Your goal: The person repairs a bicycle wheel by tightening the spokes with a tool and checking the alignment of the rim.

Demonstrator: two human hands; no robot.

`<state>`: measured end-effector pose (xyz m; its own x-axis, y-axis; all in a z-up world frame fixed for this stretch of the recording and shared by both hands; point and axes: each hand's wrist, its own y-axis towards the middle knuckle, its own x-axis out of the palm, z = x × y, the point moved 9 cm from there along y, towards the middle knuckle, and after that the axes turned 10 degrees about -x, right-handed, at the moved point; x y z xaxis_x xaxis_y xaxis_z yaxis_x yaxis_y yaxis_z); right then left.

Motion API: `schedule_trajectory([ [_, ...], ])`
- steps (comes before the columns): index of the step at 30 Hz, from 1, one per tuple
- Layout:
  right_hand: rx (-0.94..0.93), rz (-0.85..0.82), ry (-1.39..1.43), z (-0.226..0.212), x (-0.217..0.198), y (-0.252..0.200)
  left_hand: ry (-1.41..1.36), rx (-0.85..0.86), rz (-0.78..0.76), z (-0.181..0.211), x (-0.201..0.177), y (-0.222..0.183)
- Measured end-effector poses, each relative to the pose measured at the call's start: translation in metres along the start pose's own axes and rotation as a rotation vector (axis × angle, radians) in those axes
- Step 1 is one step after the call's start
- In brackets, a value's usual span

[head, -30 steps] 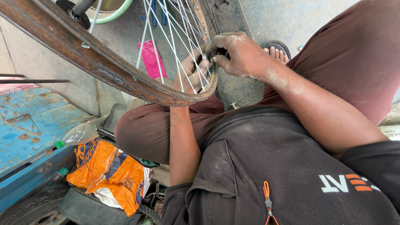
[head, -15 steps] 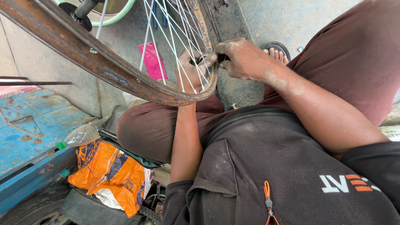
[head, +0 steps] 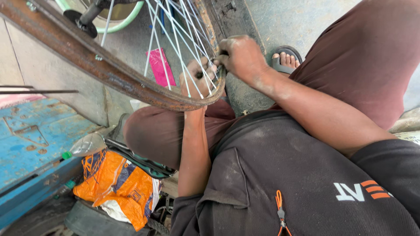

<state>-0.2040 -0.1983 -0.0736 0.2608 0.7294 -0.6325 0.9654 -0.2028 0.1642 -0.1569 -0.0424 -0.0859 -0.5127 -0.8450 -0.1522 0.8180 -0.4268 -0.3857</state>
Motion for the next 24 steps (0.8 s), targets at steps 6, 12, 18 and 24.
schedule_trajectory([
  [6,-0.051,-0.268,0.164,-0.010,0.006,-0.016,-0.084,-0.079,0.113,0.014,-0.015,0.007],
  [12,-0.133,-0.325,0.048,-0.016,0.001,-0.020,-0.409,-0.284,-0.208,0.017,-0.012,-0.024],
  [18,-0.018,-0.439,0.008,-0.006,0.013,-0.019,-0.357,-0.288,-0.237,0.025,-0.008,-0.032],
  [24,-0.136,-0.363,0.013,-0.015,0.003,-0.013,-0.449,-0.318,-0.465,0.038,0.001,-0.037],
])
